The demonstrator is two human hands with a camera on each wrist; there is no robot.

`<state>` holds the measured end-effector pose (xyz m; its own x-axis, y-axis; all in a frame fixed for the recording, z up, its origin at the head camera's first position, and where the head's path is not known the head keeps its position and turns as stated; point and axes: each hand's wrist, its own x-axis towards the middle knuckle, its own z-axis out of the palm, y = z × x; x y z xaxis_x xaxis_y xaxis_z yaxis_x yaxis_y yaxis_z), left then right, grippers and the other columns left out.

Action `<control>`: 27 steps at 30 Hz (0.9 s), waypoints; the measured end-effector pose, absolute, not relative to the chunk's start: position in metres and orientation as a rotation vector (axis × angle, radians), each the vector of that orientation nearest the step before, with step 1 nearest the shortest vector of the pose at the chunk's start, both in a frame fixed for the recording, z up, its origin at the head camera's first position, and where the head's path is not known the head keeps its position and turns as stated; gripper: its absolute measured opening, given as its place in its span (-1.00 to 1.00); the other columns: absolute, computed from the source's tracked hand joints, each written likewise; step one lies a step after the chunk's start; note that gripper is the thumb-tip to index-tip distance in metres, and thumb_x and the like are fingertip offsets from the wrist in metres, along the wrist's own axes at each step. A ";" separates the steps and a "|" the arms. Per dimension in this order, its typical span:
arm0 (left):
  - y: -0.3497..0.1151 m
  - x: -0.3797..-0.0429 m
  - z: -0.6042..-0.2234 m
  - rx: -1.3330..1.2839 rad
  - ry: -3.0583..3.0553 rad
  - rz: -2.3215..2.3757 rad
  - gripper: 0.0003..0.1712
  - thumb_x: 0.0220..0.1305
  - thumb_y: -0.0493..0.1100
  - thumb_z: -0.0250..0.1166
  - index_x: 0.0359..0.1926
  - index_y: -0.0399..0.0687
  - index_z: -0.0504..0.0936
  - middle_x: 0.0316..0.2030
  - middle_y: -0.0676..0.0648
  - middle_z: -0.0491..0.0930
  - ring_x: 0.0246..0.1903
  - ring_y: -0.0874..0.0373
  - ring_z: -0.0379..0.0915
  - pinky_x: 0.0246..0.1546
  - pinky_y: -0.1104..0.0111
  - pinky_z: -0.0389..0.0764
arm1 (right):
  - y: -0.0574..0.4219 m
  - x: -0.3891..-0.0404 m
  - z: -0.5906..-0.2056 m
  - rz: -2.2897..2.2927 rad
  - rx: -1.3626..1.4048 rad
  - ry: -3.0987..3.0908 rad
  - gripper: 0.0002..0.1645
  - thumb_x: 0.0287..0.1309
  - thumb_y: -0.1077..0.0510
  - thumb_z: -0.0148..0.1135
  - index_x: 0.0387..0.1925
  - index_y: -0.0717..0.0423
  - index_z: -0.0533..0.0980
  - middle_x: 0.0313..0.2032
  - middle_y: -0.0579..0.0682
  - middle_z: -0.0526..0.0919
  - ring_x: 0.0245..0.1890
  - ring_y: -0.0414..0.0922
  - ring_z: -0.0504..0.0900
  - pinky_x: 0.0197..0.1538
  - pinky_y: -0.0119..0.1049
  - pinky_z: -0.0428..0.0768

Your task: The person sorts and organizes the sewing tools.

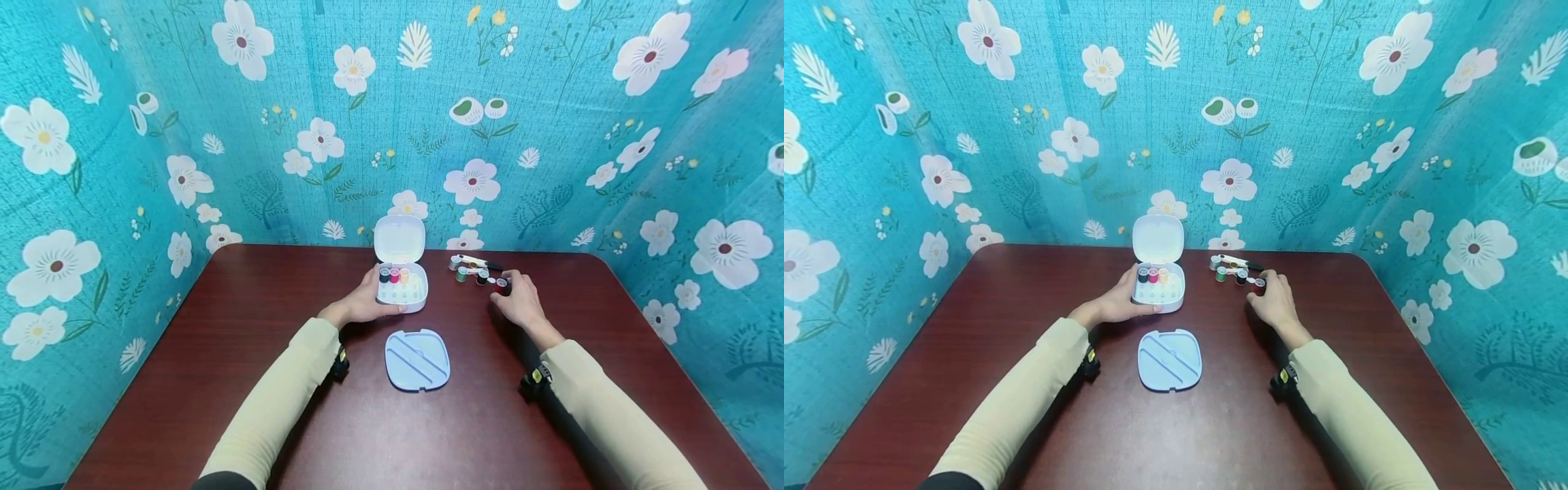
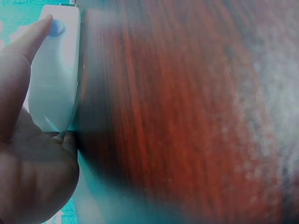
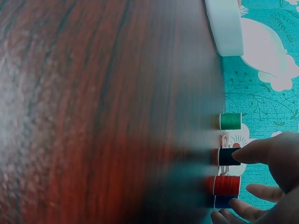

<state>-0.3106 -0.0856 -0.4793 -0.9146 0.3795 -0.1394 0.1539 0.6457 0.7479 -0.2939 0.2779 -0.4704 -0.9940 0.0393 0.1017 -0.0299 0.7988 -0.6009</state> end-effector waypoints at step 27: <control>-0.086 -0.309 -0.478 0.426 2.589 1.130 0.55 0.06 0.35 0.51 0.63 -0.10 -0.41 0.61 -0.17 -0.25 0.51 -0.09 -0.05 0.49 0.01 0.11 | 0.270 -0.308 -0.476 1.035 -0.056 -2.814 -0.39 0.26 0.20 0.31 0.25 0.39 0.37 0.08 0.43 0.58 0.11 0.29 0.52 0.21 0.16 0.43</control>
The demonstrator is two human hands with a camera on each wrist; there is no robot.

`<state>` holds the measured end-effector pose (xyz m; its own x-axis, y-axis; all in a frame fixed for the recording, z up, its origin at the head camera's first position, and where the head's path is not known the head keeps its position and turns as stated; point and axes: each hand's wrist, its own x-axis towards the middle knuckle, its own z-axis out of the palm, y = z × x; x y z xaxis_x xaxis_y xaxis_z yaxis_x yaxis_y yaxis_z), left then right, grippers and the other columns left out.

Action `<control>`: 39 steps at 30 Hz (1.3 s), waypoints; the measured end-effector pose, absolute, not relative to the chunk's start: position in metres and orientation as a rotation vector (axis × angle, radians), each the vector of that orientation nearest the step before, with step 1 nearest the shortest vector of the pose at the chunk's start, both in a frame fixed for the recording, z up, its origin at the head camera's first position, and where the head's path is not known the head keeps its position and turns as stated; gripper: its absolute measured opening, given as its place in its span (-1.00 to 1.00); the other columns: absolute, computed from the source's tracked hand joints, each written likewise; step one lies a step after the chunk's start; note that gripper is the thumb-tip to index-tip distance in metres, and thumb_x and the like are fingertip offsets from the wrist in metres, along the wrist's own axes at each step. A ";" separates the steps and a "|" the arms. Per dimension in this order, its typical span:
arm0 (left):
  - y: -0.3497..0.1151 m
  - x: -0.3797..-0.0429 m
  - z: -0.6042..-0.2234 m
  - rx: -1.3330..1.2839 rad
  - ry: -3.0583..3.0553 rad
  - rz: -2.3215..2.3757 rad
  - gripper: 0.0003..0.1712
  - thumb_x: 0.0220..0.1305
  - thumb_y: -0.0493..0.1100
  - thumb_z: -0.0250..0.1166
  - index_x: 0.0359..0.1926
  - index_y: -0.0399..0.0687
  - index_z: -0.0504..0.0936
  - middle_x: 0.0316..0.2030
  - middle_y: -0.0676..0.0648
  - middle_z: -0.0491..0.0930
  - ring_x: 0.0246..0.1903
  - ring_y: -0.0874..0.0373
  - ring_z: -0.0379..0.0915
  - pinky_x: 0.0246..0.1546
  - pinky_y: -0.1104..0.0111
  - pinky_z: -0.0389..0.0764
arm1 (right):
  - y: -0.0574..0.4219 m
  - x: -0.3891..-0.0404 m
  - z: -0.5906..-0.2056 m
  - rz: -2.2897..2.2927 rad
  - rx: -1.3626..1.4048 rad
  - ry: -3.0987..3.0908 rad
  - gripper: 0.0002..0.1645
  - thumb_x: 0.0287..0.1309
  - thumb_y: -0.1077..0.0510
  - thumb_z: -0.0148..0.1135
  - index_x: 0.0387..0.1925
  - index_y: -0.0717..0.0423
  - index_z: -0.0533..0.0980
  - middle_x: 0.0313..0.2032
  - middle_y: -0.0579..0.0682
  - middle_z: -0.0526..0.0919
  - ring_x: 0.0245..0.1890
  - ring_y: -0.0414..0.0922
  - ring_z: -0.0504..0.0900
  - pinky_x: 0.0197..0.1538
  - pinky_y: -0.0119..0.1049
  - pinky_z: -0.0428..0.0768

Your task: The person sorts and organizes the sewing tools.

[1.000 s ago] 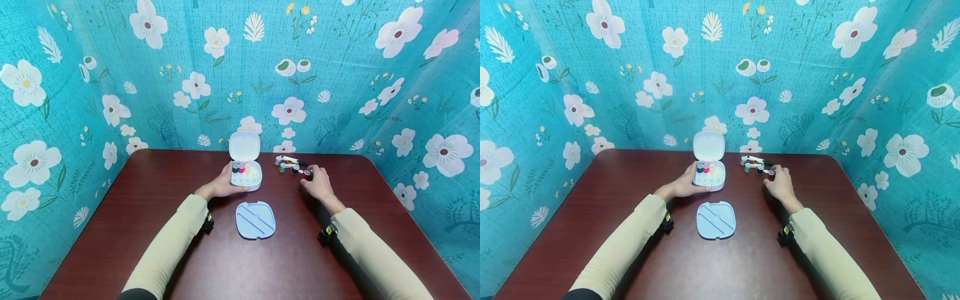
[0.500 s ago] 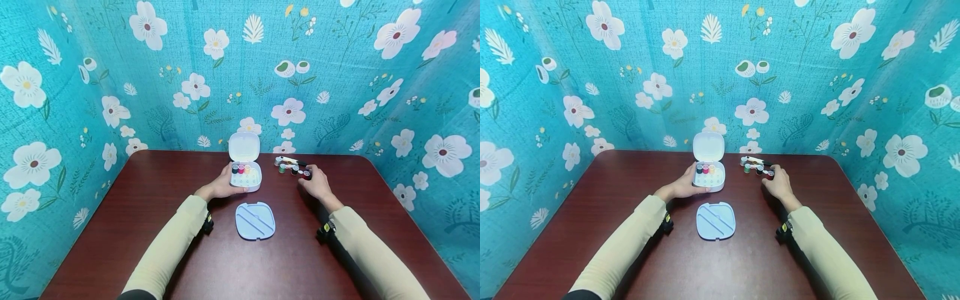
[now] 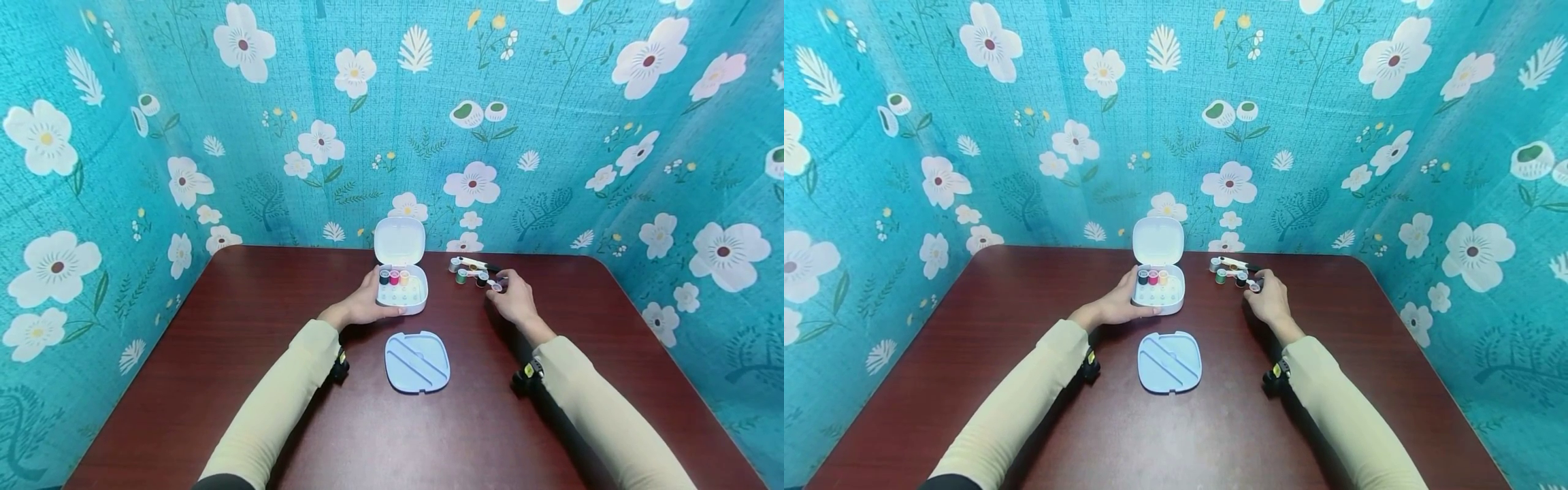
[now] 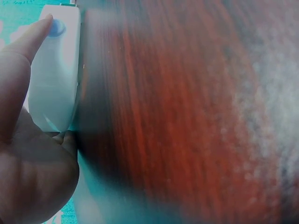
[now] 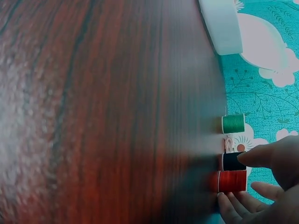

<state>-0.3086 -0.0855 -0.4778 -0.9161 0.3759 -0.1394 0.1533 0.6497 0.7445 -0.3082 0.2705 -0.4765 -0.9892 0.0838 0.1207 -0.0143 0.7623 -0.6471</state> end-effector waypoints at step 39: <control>-0.086 -0.310 -0.477 0.426 2.580 1.117 0.54 0.08 0.37 0.48 0.63 -0.09 -0.42 0.62 -0.17 -0.28 0.53 -0.09 -0.09 0.50 -0.01 0.10 | 0.237 -0.300 -0.463 1.127 0.141 -2.741 -0.69 0.37 0.14 0.29 0.00 0.27 0.70 -0.07 0.23 0.76 -0.04 0.13 0.65 0.02 0.00 0.55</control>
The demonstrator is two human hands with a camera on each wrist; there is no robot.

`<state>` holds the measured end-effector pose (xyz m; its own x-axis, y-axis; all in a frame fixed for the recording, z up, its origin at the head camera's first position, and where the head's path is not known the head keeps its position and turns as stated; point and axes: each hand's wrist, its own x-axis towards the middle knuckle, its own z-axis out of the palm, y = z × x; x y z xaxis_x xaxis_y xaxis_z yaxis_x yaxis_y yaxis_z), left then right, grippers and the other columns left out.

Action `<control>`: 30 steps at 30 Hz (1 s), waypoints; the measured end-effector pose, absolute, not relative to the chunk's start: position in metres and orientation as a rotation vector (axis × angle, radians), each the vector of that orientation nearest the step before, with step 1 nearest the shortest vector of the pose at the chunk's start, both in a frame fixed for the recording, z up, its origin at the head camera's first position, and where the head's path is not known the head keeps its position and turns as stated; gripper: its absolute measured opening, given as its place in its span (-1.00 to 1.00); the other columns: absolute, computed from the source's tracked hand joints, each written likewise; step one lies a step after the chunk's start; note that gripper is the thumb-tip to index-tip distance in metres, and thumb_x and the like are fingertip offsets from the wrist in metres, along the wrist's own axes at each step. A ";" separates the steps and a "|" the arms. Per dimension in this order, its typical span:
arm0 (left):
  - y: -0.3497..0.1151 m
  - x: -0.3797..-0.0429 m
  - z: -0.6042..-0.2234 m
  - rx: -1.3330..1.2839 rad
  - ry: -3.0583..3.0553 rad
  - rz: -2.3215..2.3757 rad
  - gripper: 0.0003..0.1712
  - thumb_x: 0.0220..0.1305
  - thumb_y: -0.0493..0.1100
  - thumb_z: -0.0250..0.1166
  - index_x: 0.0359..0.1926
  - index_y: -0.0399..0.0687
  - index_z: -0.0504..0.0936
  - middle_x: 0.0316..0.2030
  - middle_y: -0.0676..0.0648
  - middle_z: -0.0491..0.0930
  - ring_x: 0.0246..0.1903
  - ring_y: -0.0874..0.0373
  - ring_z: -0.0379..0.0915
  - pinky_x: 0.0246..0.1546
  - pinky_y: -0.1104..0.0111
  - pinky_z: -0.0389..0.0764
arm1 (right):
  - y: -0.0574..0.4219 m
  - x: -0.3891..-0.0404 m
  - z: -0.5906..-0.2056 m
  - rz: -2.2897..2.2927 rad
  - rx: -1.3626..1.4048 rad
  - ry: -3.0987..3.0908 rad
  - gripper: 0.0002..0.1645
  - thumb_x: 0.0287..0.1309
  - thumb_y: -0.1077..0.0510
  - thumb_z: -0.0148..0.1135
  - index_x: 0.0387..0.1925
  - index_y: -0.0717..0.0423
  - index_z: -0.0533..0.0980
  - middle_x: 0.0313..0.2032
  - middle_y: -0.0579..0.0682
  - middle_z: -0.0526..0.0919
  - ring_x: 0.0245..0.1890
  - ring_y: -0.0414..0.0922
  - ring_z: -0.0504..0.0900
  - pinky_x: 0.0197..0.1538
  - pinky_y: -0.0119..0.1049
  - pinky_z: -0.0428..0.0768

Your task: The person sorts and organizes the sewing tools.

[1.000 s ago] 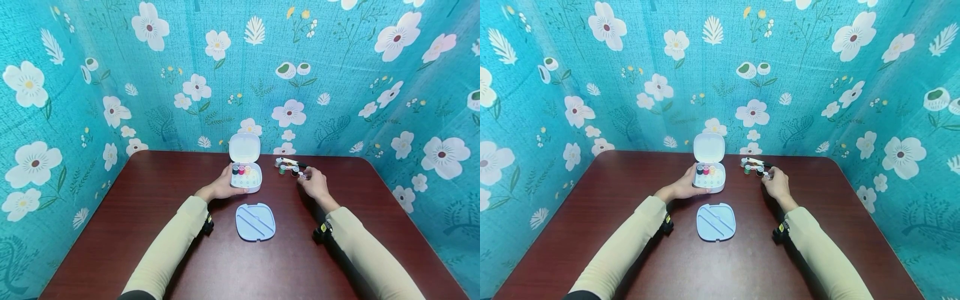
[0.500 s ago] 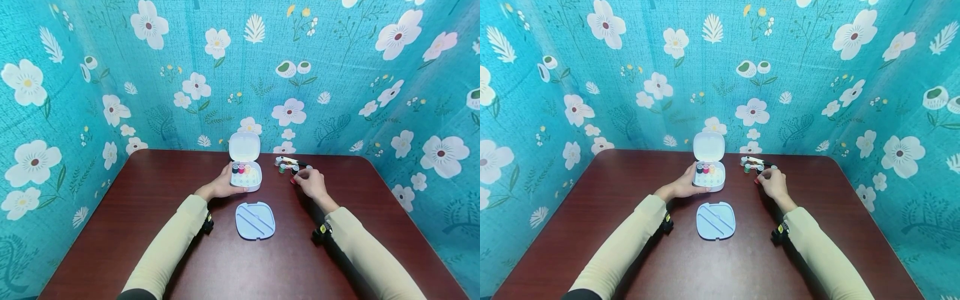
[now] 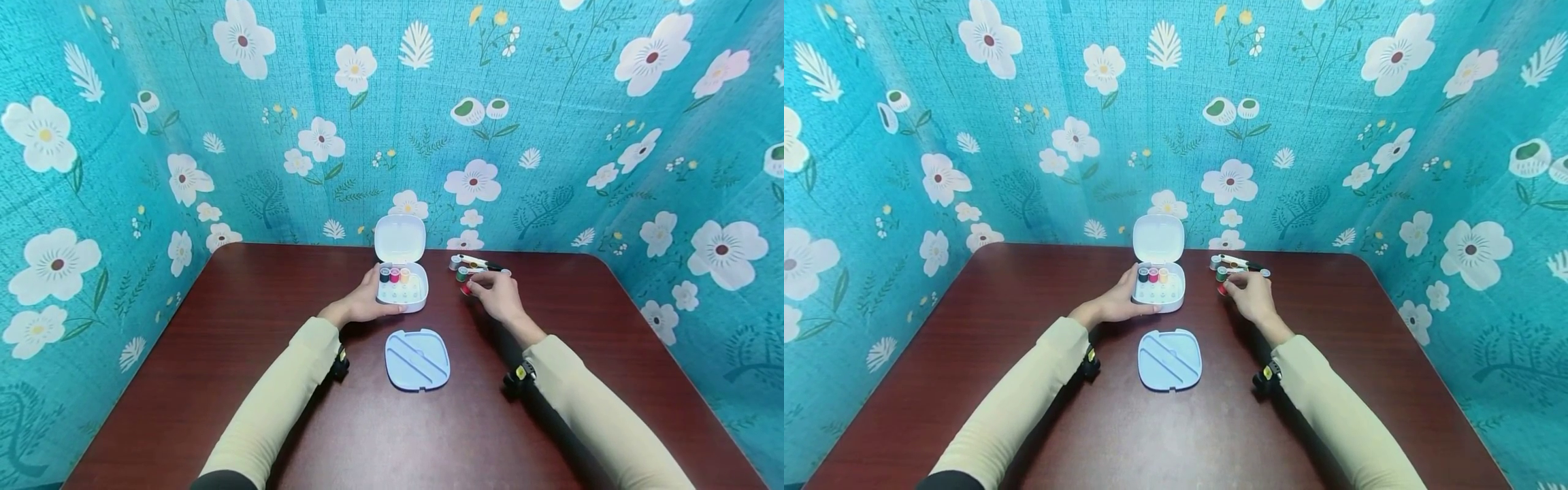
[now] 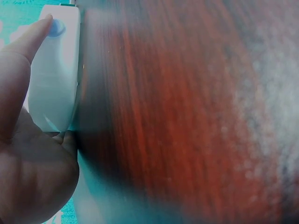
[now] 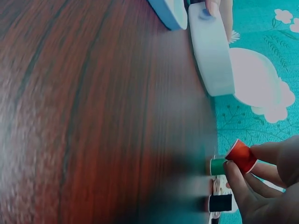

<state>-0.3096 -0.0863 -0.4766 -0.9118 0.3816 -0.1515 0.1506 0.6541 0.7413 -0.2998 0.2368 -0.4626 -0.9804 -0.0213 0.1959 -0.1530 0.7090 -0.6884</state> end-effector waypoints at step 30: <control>-0.086 -0.310 -0.477 0.412 2.582 1.096 0.54 0.08 0.38 0.48 0.63 -0.08 -0.43 0.62 -0.16 -0.28 0.53 -0.08 -0.08 0.50 0.02 0.10 | 0.203 -0.302 -0.458 1.251 0.257 -2.665 -0.75 0.36 0.18 0.32 -0.04 0.24 0.70 -0.12 0.17 0.77 -0.13 0.04 0.74 -0.05 -0.08 0.61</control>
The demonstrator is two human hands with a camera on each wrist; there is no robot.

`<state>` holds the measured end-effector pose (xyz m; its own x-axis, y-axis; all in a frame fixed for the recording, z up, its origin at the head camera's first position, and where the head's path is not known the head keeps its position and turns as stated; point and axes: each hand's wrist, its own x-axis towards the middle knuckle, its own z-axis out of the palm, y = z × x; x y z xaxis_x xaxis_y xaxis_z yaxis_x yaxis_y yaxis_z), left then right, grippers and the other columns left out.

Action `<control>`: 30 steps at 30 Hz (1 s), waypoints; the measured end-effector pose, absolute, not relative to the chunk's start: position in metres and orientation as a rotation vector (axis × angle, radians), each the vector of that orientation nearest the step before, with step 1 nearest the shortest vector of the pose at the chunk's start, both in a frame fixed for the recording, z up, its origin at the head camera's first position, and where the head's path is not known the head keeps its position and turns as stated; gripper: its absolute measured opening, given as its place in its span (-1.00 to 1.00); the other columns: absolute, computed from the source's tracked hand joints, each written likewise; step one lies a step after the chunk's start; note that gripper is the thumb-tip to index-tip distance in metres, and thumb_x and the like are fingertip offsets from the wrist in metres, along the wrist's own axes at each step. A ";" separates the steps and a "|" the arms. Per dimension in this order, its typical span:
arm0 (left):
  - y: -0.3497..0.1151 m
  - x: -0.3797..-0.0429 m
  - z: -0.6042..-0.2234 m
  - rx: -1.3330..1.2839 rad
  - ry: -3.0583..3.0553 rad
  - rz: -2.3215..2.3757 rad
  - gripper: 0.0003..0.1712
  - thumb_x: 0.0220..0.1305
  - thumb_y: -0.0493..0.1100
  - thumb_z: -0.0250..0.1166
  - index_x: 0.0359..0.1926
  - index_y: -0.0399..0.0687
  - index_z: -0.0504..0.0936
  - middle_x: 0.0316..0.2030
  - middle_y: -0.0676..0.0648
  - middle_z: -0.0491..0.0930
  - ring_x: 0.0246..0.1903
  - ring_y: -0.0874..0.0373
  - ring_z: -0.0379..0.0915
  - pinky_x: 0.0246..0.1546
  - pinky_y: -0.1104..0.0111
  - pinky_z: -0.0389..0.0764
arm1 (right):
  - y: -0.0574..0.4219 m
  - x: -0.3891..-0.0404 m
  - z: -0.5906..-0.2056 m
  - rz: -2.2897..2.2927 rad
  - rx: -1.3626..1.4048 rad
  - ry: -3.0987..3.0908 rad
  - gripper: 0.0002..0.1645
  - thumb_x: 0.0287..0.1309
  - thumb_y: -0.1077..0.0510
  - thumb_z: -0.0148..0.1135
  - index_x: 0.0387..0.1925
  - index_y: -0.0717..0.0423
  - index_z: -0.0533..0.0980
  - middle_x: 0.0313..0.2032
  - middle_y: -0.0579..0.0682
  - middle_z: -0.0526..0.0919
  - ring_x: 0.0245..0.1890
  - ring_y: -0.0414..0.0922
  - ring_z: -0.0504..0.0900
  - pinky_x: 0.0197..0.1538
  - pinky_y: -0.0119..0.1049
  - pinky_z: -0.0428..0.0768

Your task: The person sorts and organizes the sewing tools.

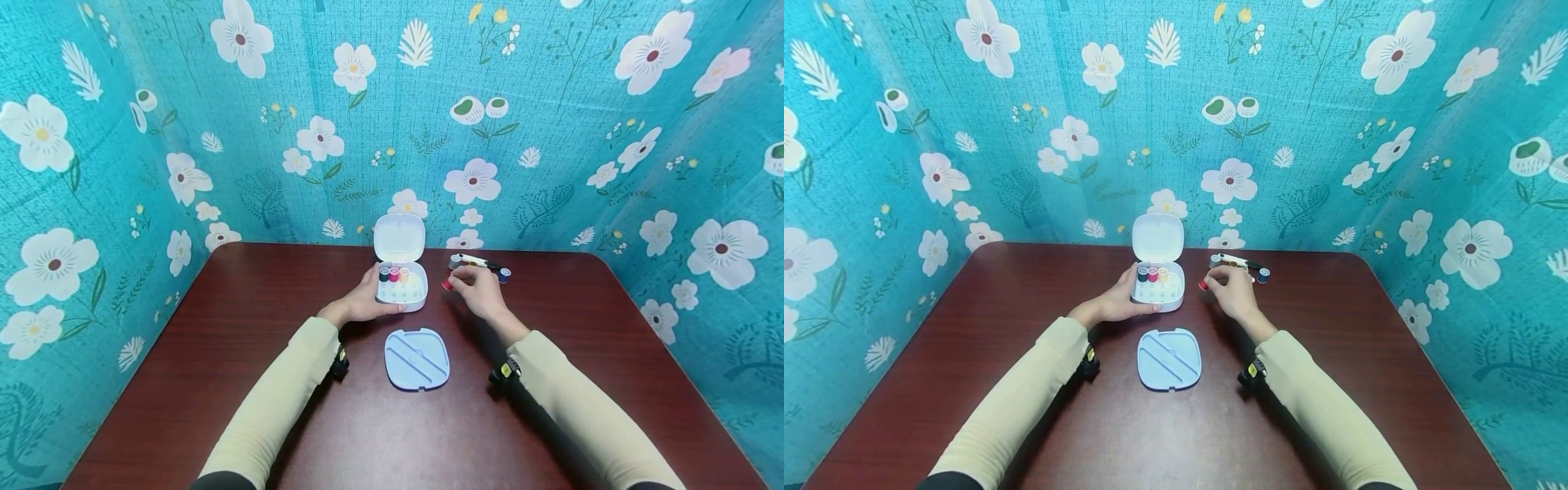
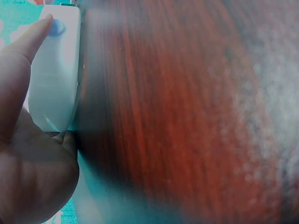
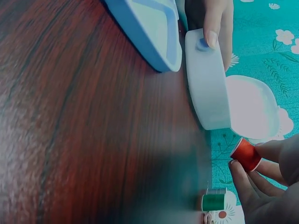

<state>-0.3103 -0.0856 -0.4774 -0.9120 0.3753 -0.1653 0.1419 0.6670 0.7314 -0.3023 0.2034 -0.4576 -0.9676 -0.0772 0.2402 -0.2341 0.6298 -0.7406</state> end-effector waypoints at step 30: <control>-0.085 -0.310 -0.479 0.405 2.585 1.133 0.55 0.05 0.39 0.49 0.64 -0.03 -0.43 0.59 -0.14 -0.20 0.48 -0.07 -0.02 0.48 -0.01 0.15 | 0.180 -0.306 -0.451 1.321 0.332 -2.651 -0.76 0.36 0.21 0.31 -0.04 0.30 0.68 -0.18 0.17 0.77 -0.20 0.03 0.71 -0.14 -0.17 0.59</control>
